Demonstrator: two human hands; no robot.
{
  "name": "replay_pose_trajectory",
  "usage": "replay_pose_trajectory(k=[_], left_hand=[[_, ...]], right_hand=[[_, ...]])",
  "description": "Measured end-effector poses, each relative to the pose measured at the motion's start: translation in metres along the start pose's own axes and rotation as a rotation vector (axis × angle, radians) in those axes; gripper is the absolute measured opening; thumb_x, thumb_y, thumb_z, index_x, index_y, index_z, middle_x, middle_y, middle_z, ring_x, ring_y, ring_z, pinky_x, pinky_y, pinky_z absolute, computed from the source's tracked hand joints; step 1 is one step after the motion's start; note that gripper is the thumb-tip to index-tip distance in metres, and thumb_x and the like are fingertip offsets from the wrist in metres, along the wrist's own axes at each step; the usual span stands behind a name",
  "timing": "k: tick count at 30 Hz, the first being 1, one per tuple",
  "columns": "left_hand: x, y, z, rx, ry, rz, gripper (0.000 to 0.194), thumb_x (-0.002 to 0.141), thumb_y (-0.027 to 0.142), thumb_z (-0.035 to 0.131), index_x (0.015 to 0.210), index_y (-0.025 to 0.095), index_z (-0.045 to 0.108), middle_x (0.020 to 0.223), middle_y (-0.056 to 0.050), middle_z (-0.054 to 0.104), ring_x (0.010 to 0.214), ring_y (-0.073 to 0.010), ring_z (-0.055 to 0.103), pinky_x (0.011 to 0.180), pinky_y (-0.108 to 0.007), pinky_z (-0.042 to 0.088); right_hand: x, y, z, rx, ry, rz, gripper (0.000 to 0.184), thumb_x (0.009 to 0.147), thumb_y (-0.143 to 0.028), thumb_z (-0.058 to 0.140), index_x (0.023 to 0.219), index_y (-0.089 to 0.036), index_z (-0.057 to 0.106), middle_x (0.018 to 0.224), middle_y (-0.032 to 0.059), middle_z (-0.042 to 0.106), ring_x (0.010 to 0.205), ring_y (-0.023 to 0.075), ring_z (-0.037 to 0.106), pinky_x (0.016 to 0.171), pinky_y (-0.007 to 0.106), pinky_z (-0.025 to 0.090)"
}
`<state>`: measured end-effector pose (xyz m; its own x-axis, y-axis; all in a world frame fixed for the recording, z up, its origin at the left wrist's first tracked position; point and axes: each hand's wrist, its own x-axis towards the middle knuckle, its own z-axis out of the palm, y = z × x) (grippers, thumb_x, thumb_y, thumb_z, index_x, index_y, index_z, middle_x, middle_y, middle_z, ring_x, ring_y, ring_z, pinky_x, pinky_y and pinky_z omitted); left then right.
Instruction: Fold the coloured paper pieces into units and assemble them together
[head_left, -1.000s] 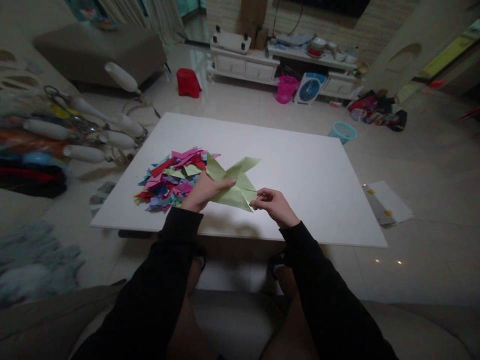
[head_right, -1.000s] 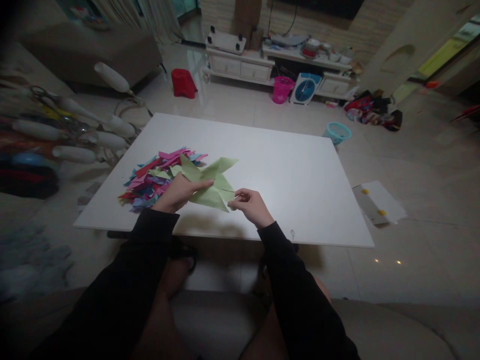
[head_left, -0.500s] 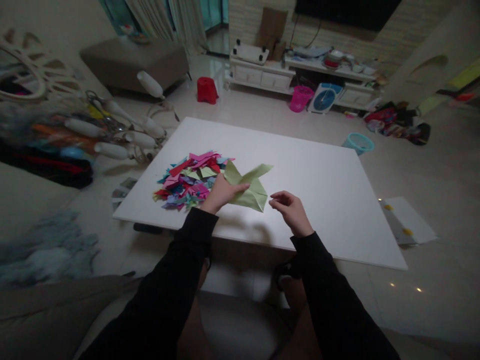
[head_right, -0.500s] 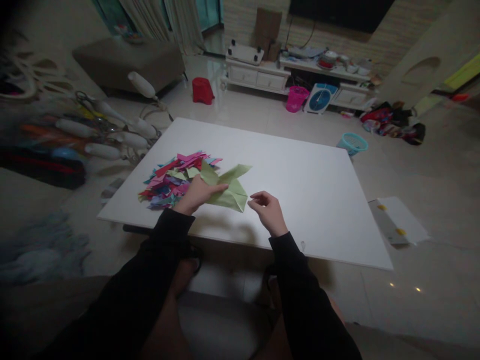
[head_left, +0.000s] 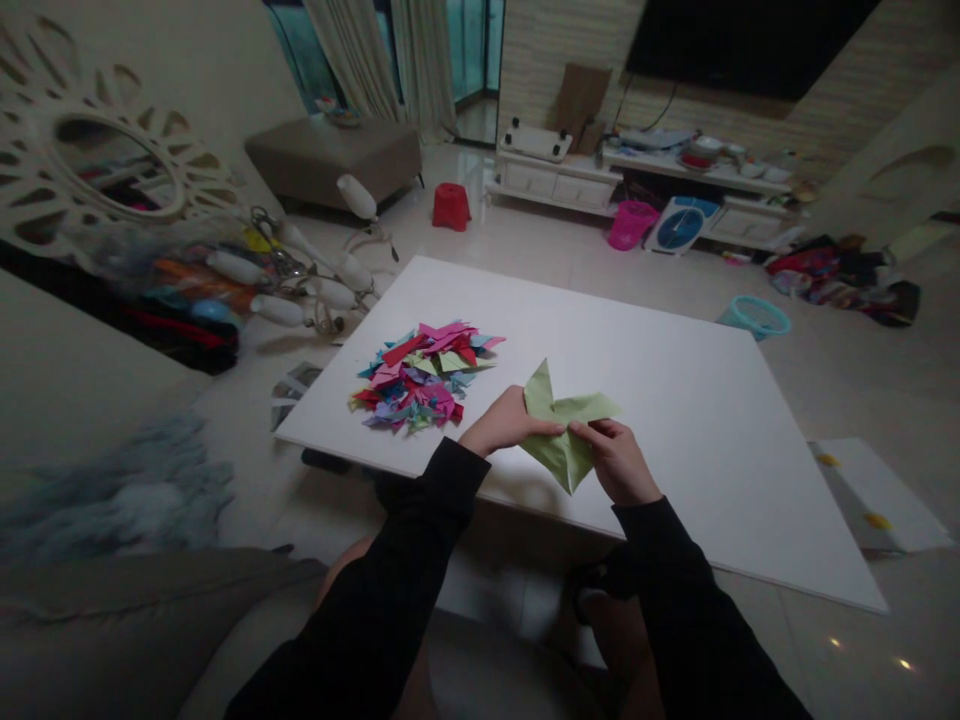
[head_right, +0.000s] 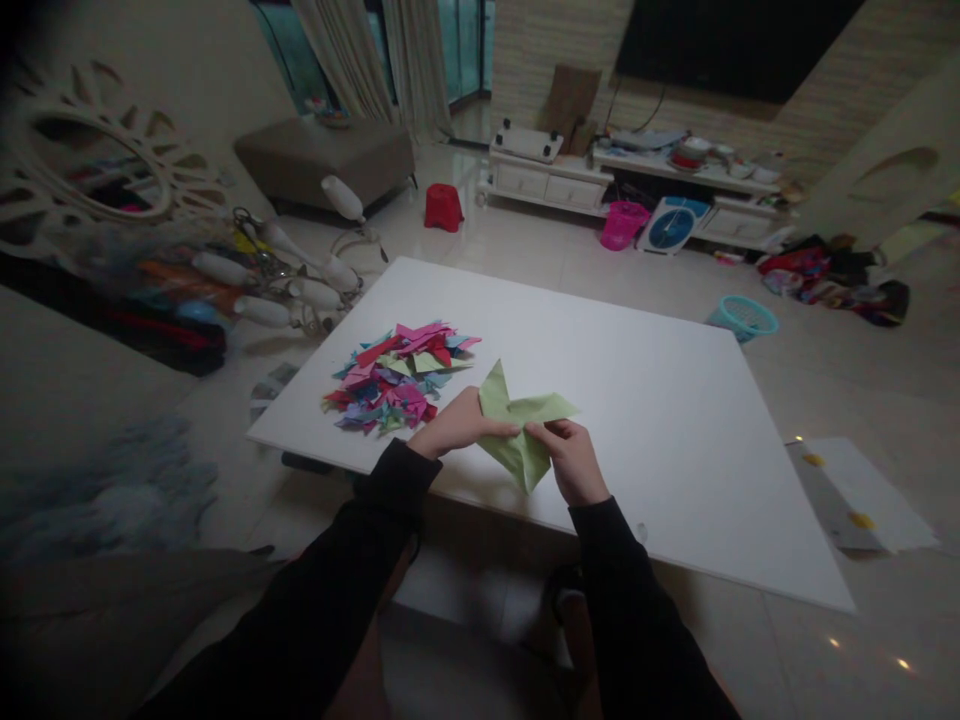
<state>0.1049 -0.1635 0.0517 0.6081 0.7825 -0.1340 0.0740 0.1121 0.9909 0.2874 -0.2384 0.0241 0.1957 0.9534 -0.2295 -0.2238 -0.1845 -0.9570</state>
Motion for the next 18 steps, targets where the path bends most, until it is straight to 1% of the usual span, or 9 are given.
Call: replay_pose_trajectory(k=[3,6,8,13,18], left_hand=[[0.0,-0.001,-0.006,-0.06,0.003,-0.025,0.033,0.064,0.023,0.084,0.093,0.009,0.077,0.088,-0.009,0.077,0.08,-0.0216,0.071,0.072,-0.029,0.056],[0.001,-0.006,-0.015,-0.104,0.012,-0.036,0.028,0.064,0.021,0.082,0.089,0.009,0.075,0.088,-0.01,0.077,0.076,-0.0196,0.071,0.071,-0.029,0.055],[0.0,-0.01,-0.021,-0.123,0.018,-0.039,0.029,0.065,0.021,0.081,0.091,0.01,0.074,0.088,-0.01,0.077,0.076,-0.0198,0.072,0.072,-0.03,0.056],[-0.003,-0.016,-0.034,-0.124,0.017,-0.056,0.034,0.066,0.022,0.082,0.097,0.011,0.073,0.088,-0.011,0.078,0.08,-0.0223,0.074,0.076,-0.033,0.057],[-0.004,-0.015,-0.035,-0.089,0.022,-0.074,0.035,0.067,0.024,0.082,0.098,0.012,0.073,0.086,-0.011,0.078,0.081,-0.0242,0.075,0.074,-0.034,0.058]], right_hand=[[0.003,0.0,0.005,0.009,0.039,-0.008,0.027,0.059,-0.035,0.091,0.075,-0.02,0.075,0.083,0.0051,0.077,0.08,0.0243,0.071,0.077,0.038,0.055],[0.007,0.001,0.01,0.011,0.093,-0.003,0.029,0.058,-0.035,0.092,0.076,-0.019,0.076,0.081,0.0052,0.077,0.077,0.0231,0.071,0.078,0.037,0.055],[0.01,0.003,0.012,0.002,0.108,0.005,0.029,0.059,-0.036,0.091,0.077,-0.018,0.077,0.081,0.0055,0.077,0.078,0.0227,0.07,0.079,0.037,0.055],[0.012,0.005,0.02,0.022,0.019,-0.03,0.028,0.064,-0.035,0.086,0.086,-0.019,0.078,0.089,0.0051,0.078,0.091,0.0233,0.071,0.087,0.035,0.053],[0.006,0.0,0.024,0.057,-0.021,-0.011,0.025,0.067,-0.034,0.082,0.087,-0.02,0.077,0.093,0.005,0.078,0.09,0.0234,0.072,0.085,0.034,0.054]])
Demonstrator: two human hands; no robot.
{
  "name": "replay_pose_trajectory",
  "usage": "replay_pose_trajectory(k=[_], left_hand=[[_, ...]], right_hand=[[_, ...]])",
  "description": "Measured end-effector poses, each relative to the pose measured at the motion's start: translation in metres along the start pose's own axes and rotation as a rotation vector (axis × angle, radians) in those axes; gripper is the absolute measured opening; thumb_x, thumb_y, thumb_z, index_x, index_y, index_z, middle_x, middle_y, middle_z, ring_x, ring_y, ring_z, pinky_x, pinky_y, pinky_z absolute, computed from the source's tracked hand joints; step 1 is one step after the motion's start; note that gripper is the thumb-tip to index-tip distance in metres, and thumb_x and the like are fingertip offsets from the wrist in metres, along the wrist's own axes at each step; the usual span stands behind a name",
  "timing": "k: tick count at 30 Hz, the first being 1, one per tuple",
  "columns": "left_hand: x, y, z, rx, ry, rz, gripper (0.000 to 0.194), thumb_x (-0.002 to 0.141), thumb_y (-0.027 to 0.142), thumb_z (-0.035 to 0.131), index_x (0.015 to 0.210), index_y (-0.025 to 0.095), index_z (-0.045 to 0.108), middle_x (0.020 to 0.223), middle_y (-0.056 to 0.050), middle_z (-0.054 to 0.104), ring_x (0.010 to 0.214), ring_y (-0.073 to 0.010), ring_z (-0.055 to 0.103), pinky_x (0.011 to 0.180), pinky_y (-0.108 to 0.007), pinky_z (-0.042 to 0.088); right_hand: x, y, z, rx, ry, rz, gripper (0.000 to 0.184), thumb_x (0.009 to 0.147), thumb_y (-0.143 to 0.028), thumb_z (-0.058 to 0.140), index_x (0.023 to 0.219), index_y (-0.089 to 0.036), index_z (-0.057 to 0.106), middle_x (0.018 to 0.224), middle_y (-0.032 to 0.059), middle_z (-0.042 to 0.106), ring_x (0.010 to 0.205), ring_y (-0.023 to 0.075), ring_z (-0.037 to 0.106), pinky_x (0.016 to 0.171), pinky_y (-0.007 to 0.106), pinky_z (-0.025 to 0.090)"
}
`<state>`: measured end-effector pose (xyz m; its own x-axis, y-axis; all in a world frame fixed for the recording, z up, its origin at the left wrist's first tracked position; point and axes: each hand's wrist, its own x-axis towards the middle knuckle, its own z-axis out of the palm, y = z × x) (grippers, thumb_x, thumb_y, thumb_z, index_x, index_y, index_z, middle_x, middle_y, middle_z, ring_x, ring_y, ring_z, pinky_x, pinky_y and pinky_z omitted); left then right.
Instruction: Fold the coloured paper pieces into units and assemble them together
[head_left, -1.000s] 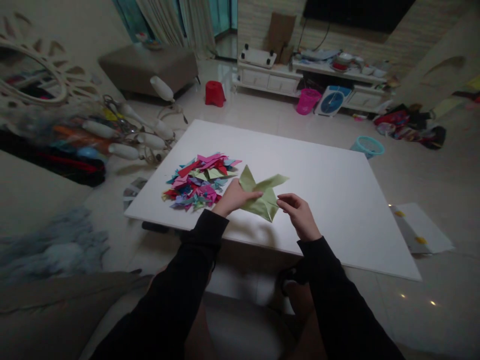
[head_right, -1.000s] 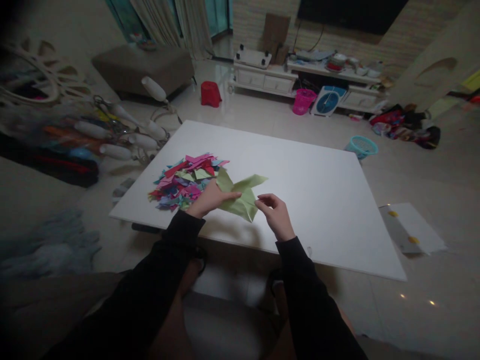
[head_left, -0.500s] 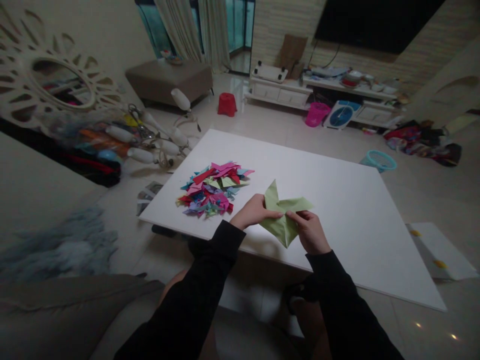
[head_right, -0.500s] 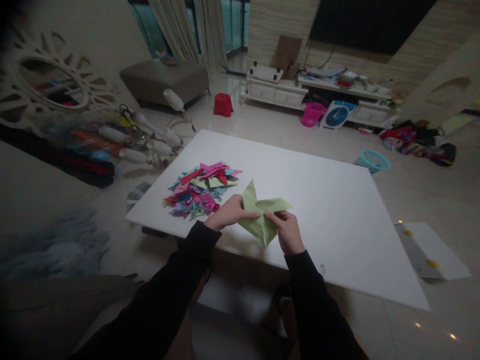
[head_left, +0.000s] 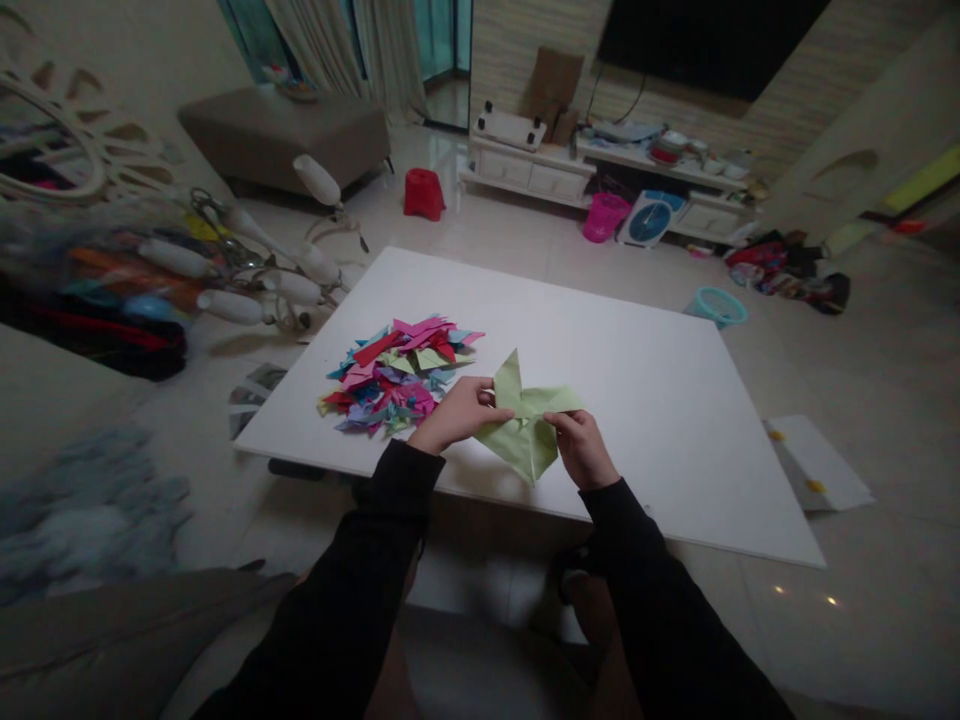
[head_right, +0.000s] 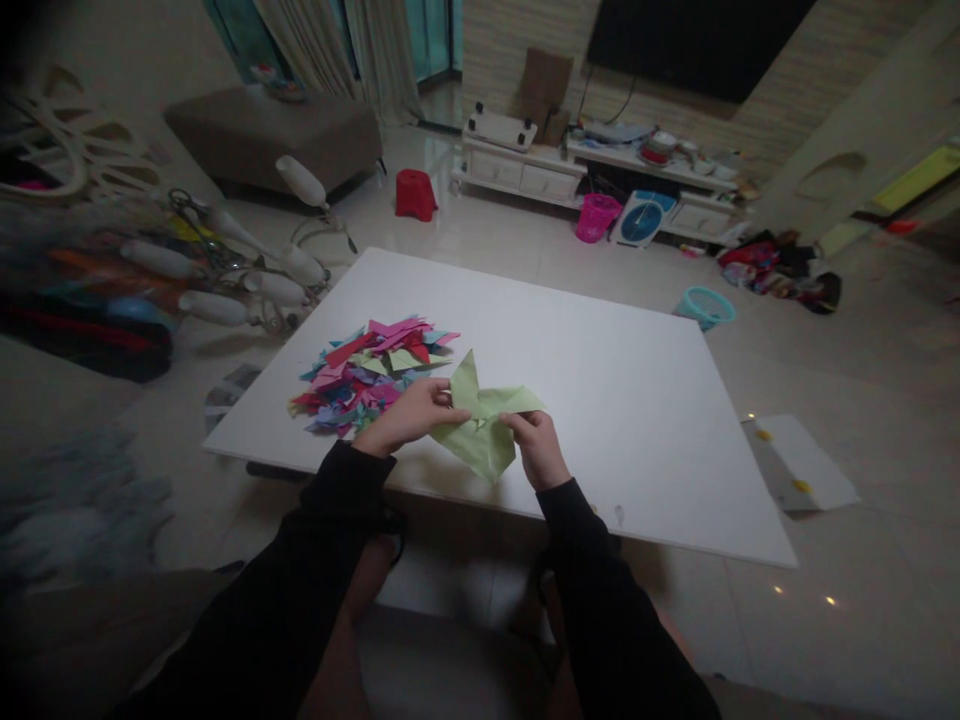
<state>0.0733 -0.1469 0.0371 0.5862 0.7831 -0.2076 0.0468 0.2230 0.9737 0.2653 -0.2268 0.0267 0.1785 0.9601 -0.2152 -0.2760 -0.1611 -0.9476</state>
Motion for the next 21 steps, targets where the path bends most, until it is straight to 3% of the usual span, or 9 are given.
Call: replay_pose_trajectory(k=[6,10,21], left_hand=[[-0.001,0.003,0.012,0.003,-0.031,0.008,0.035,0.068,0.021,0.081,0.1,0.011,0.074,0.087,-0.011,0.078,0.081,-0.0237,0.076,0.074,-0.033,0.059],[0.0,0.005,0.018,-0.003,-0.028,-0.02,0.035,0.066,0.019,0.082,0.099,0.011,0.073,0.085,-0.011,0.078,0.081,-0.0247,0.076,0.073,-0.034,0.059],[0.008,0.005,0.031,0.004,-0.042,-0.045,0.04,0.064,0.022,0.083,0.101,0.012,0.071,0.079,-0.008,0.077,0.075,-0.023,0.074,0.068,-0.031,0.057]], right_hand=[[-0.006,-0.001,0.0,-0.043,0.011,-0.043,0.033,0.066,-0.037,0.086,0.092,-0.02,0.076,0.104,0.007,0.079,0.1,0.0259,0.073,0.092,0.039,0.055],[-0.006,-0.001,-0.006,-0.088,0.103,-0.081,0.034,0.062,-0.034,0.087,0.091,-0.019,0.076,0.101,0.0074,0.079,0.098,0.0259,0.073,0.092,0.04,0.056],[-0.008,-0.003,-0.024,-0.059,0.096,-0.076,0.033,0.062,-0.028,0.085,0.092,-0.018,0.077,0.1,0.0066,0.079,0.093,0.0248,0.073,0.09,0.039,0.056]])
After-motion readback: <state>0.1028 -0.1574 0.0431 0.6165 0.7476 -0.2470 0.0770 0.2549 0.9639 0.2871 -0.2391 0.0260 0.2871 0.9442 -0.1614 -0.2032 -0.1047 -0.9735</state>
